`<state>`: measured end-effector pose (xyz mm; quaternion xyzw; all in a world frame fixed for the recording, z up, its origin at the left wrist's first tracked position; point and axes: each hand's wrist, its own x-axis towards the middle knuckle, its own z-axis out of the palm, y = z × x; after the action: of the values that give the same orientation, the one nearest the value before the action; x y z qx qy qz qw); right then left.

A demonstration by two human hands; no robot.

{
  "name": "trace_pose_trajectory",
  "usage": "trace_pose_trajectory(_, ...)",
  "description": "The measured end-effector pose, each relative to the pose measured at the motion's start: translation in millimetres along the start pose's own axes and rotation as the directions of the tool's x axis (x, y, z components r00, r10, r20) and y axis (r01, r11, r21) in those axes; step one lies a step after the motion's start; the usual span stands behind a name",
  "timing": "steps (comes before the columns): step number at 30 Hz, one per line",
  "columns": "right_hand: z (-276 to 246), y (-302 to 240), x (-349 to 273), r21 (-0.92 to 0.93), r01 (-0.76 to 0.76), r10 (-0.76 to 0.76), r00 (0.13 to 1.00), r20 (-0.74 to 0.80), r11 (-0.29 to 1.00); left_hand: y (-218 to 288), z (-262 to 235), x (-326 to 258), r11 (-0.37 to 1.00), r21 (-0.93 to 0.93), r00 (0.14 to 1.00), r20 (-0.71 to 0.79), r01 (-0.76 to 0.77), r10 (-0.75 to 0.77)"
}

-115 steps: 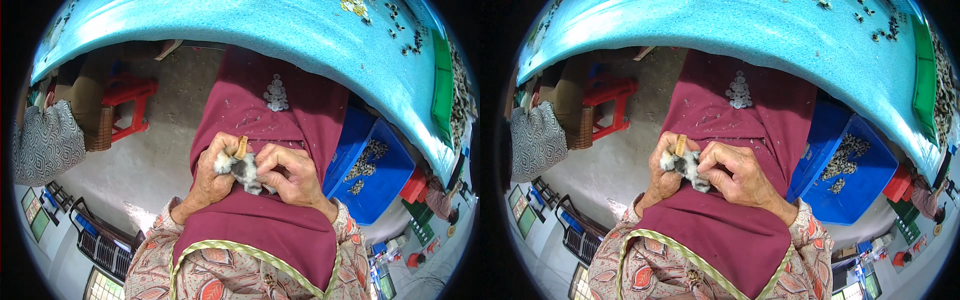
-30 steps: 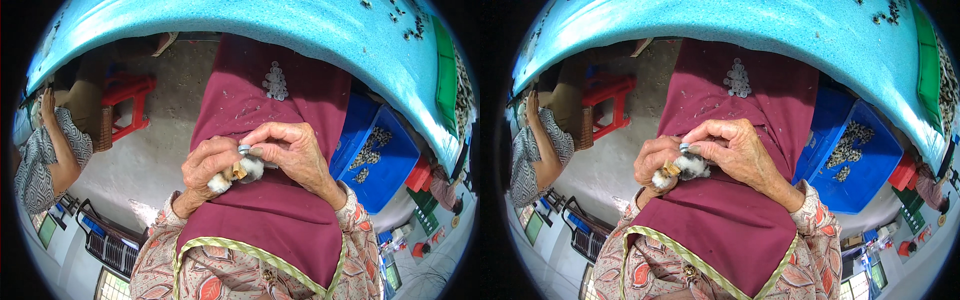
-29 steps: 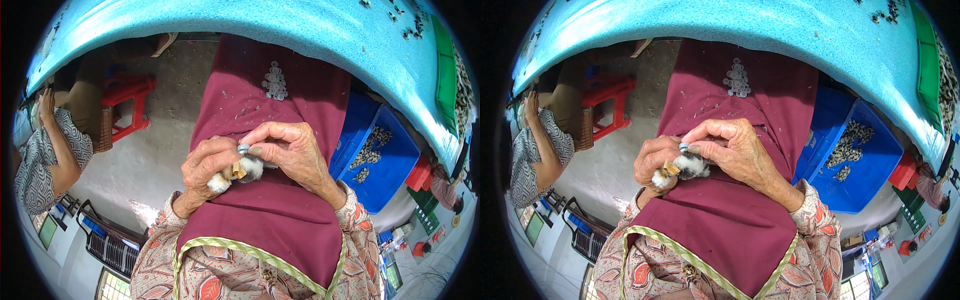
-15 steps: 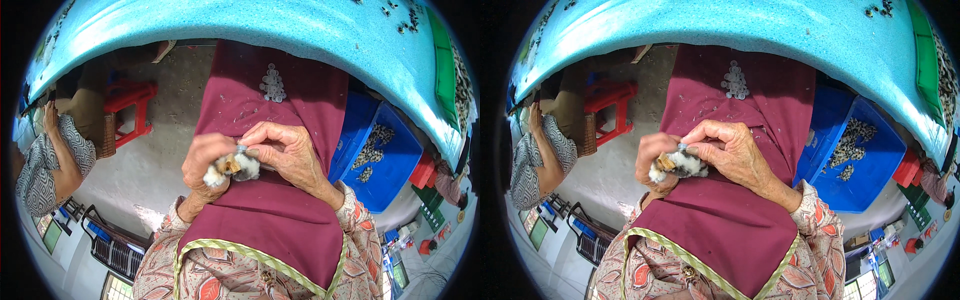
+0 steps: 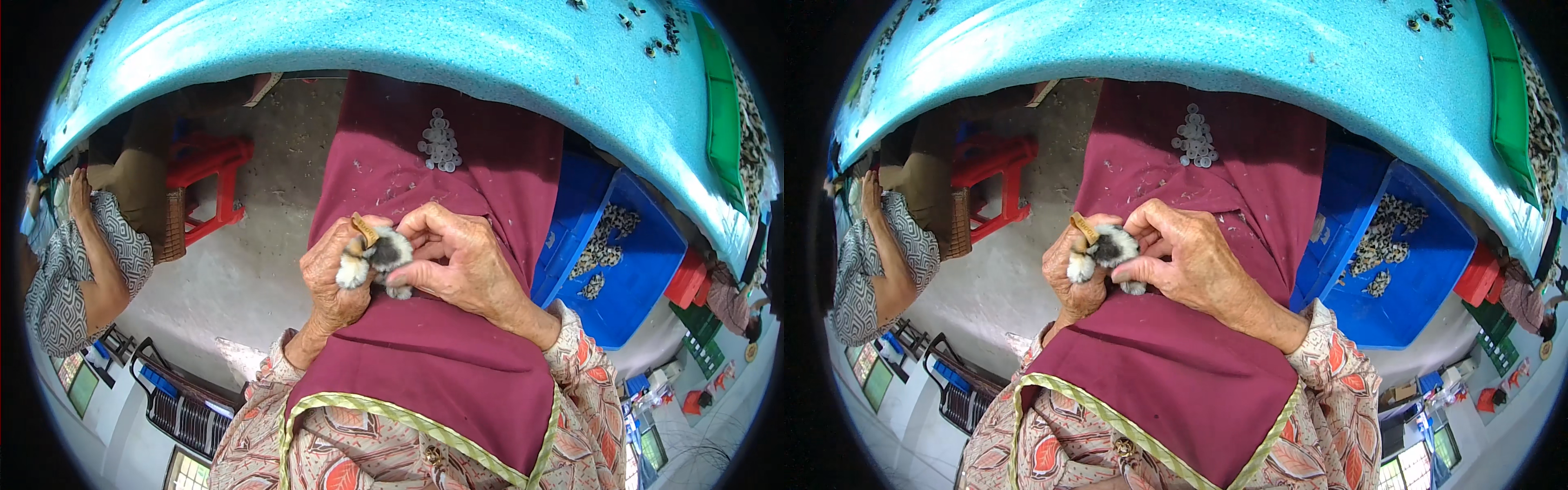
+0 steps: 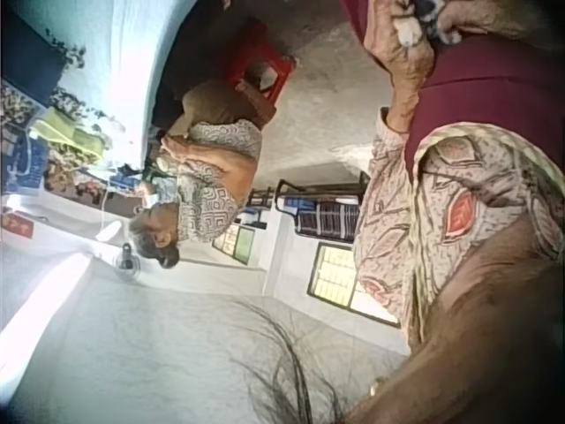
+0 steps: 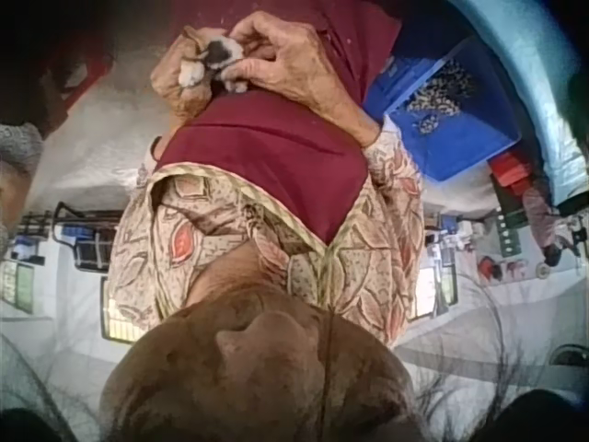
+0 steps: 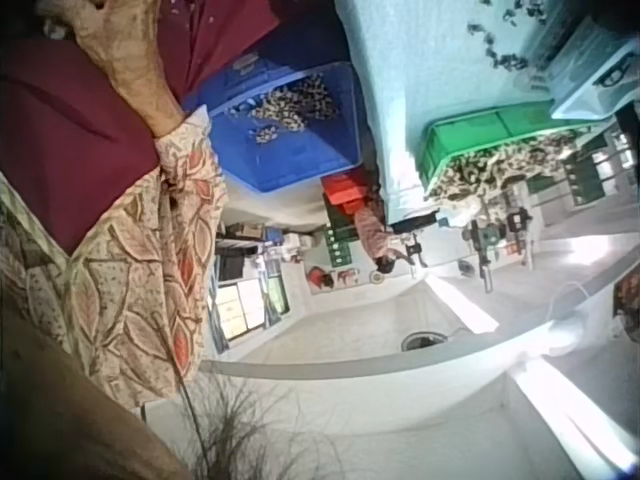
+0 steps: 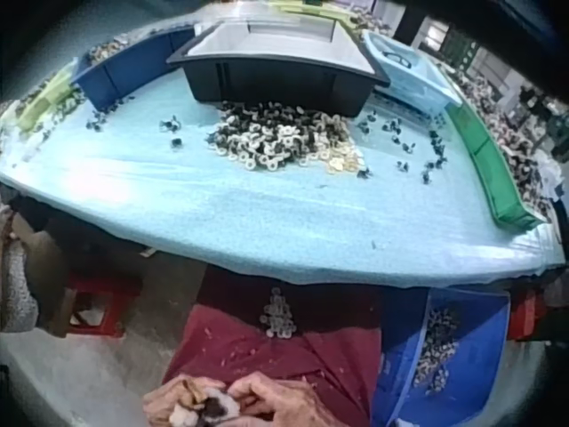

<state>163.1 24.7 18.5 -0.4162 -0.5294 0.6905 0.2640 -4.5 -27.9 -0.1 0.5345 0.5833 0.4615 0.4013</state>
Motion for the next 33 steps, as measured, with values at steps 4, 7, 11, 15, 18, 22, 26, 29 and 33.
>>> trace_pose_trajectory(4, 2, -1, -1, 0.097, -0.127, 0.13, 0.991, -0.021, 0.987, 1, -4, -1, 0.997, 0.072, 0.999, 0.045, -0.033, 0.03)
trace_pose_trajectory(7, 4, 8, -2, 0.122, -0.14, 0.147, 0.988, -0.051, 0.983, 1, -3, 2, 0.993, 0.078, 0.995, 0.06, -0.083, 0.079)
trace_pose_trajectory(11, 2, 13, 0, 0.177, -0.19, 0.201, 0.979, -0.045, 0.966, -3, -1, 4, 0.999, 0.029, 0.995, 0.089, -0.036, 0.034)
trace_pose_trajectory(15, 0, 14, 5, 0.209, -0.253, 0.263, 0.965, -0.02, 0.945, -6, 3, 4, 0.998, -0.028, 0.996, 0.068, 0.064, -0.062)
trace_pose_trajectory(18, -1, 19, 10, 0.254, -0.281, 0.285, 0.958, 0.019, 0.926, -7, 7, 2, 0.986, -0.037, 0.986, 0.033, 0.164, -0.163)
trace_pose_trajectory(22, -1, 27, 16, 0.308, -0.316, 0.318, 0.947, 0.046, 0.897, -14, 8, -1, 0.953, -0.087, 0.957, 0.03, 0.29, -0.289)
trace_pose_trajectory(26, -1, 33, 23, 0.291, -0.346, 0.345, 0.937, 0.056, 0.892, -26, 13, -8, 0.901, -0.212, 0.922, -0.009, 0.378, -0.388)
trace_pose_trajectory(29, 2, 40, 25, 0.289, -0.301, 0.298, 0.953, 0.054, 0.909, -26, 12, -1, 0.9, -0.198, 0.917, -0.019, 0.388, -0.399)
trace_pose_trajectory(33, 7, 44, 30, 0.268, -0.258, 0.251, 0.966, 0.061, 0.928, -29, 9, 9, 0.894, -0.162, 0.902, -0.039, 0.418, -0.429)
